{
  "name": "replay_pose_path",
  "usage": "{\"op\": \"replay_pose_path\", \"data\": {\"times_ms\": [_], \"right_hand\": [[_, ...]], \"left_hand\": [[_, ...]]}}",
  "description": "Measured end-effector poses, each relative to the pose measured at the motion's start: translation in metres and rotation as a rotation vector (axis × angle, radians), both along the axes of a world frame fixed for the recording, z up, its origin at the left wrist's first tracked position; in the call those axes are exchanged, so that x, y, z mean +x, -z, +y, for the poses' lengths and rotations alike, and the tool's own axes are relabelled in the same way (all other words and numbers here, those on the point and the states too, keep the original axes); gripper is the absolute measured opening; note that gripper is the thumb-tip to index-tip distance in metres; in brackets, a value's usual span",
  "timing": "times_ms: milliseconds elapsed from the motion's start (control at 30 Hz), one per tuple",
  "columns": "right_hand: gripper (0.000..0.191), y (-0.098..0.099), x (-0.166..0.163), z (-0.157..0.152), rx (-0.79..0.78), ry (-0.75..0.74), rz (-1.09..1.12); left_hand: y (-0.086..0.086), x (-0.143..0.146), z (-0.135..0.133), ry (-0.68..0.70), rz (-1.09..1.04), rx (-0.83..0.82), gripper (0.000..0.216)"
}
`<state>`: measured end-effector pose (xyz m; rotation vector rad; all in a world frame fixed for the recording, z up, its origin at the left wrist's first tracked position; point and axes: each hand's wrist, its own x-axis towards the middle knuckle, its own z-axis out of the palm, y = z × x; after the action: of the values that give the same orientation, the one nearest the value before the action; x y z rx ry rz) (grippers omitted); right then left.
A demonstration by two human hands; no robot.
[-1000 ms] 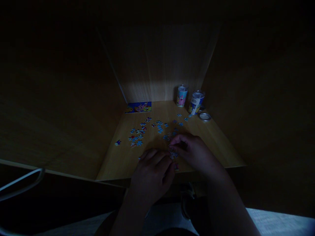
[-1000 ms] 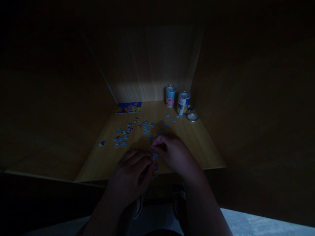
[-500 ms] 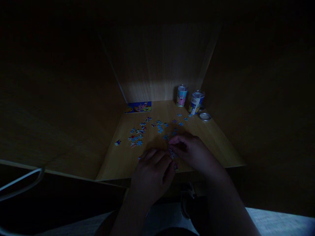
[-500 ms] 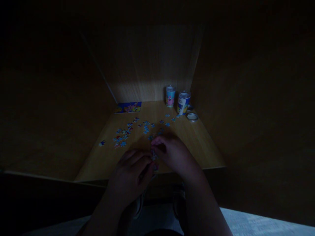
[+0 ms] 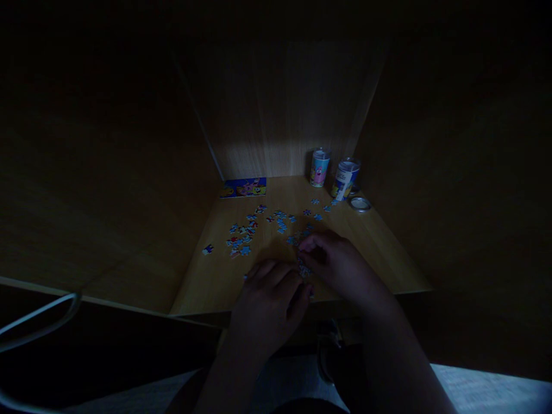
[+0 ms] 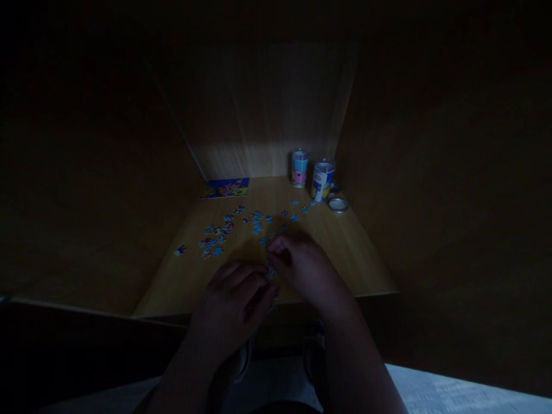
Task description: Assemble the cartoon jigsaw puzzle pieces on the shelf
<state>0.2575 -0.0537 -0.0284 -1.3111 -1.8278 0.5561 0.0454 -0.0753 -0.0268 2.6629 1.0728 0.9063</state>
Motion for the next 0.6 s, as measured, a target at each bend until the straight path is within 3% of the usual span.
{"op": "replay_pose_path", "data": {"times_ms": [367,600], "right_hand": [[0.017,0.0021,0.0022,0.0046,0.058,-0.026,-0.104],[0.017,0.0007,0.0013,0.0029,0.064,0.055,-0.109]], "left_hand": [[-0.0011,0.0034,-0.0007,-0.021,-0.013,0.004,0.010],[-0.0007,0.0025,-0.0003,-0.027,-0.007,0.010,0.013]]}}
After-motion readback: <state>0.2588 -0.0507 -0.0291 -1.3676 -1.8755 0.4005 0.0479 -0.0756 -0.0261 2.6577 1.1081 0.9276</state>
